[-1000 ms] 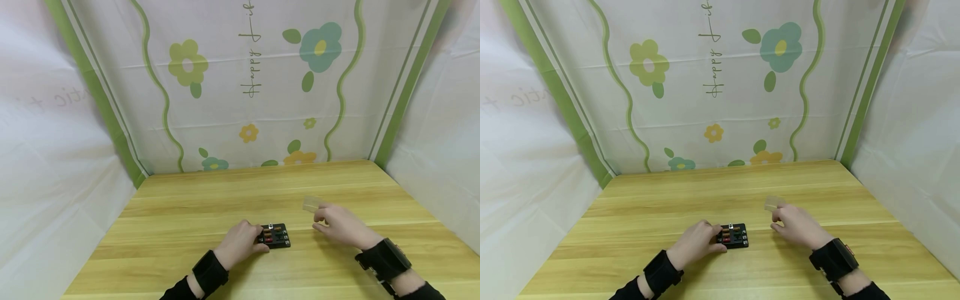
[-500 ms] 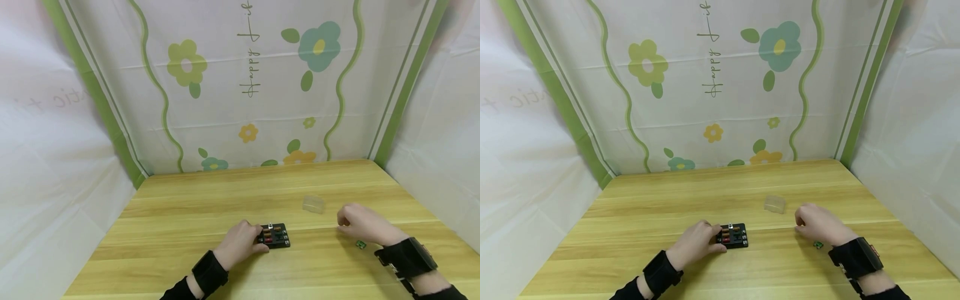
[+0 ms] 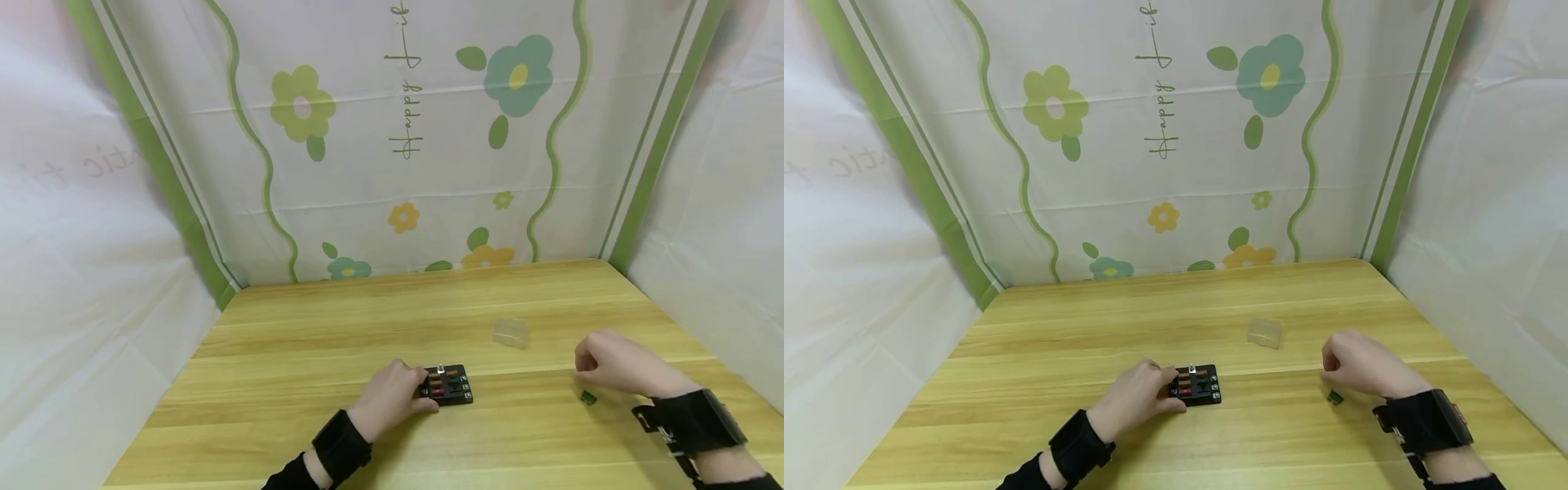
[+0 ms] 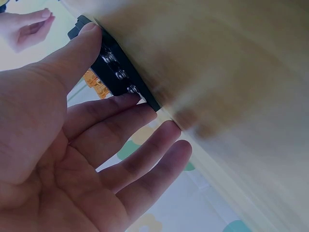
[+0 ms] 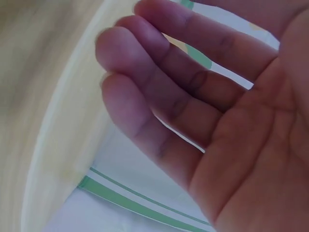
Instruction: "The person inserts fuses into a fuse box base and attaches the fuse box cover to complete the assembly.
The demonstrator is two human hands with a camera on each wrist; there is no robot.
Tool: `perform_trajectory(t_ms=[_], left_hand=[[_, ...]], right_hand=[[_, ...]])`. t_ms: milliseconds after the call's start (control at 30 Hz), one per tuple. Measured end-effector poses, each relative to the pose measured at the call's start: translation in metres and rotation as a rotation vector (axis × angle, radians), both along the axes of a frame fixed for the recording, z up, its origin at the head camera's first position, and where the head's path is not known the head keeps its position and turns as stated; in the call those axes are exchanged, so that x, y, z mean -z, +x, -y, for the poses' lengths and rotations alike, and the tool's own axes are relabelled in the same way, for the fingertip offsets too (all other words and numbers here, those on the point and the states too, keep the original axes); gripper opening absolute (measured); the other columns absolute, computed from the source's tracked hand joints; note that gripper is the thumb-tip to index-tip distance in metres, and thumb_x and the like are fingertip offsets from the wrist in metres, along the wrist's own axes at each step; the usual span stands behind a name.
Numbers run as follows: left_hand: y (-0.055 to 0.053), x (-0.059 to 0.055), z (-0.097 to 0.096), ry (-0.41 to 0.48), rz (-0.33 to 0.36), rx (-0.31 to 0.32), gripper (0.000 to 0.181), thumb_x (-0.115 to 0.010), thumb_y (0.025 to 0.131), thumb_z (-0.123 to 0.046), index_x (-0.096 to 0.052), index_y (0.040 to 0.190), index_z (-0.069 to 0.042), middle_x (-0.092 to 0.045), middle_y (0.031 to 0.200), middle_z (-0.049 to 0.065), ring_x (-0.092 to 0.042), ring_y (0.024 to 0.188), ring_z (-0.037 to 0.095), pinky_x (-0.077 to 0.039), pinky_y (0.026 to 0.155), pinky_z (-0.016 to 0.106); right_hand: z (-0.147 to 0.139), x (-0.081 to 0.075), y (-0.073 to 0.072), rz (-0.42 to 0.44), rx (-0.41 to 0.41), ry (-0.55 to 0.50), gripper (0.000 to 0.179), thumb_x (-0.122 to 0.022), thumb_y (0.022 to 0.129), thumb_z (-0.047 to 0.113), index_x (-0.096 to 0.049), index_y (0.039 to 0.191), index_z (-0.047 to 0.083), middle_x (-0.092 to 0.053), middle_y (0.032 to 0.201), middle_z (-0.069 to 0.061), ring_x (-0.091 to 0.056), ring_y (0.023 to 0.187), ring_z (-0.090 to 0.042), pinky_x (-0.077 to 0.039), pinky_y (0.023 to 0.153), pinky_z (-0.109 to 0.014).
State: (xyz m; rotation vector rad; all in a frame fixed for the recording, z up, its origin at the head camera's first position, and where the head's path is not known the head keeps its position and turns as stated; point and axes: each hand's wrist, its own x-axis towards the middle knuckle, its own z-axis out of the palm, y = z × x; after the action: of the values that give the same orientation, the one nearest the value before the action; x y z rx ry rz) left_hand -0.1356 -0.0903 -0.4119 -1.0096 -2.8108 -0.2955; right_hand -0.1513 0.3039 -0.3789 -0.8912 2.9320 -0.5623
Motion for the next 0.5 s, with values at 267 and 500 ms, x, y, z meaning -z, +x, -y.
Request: perform_trajectory(t_ms=[267, 500], left_hand=[[0.000, 0.000, 0.000, -0.005, 0.006, -0.002, 0.036, -0.075, 0.082, -0.048, -0.069, 0.092, -0.014, -0.050, 0.064, -0.009, -0.047, 0.064, 0.007, -0.037, 0.058, 0.023], [0.000, 0.001, 0.000, -0.006, 0.008, 0.002, 0.035, -0.075, 0.083, -0.047, -0.068, 0.090, -0.014, -0.044, 0.060, -0.010, -0.045, 0.061, 0.006, -0.035, 0.058, 0.023]], right_hand=[[-0.011, 0.013, 0.002, 0.102, -0.072, -0.041, 0.023, -0.080, 0.080, 0.017, -0.064, 0.066, 0.026, -0.051, 0.061, 0.017, -0.042, 0.054, 0.000, -0.038, 0.051, -0.025], [-0.013, 0.018, 0.000, 0.105, -0.078, -0.042, 0.025, -0.081, 0.078, 0.016, -0.063, 0.065, 0.026, -0.050, 0.060, 0.018, -0.041, 0.053, 0.001, -0.037, 0.050, -0.024]])
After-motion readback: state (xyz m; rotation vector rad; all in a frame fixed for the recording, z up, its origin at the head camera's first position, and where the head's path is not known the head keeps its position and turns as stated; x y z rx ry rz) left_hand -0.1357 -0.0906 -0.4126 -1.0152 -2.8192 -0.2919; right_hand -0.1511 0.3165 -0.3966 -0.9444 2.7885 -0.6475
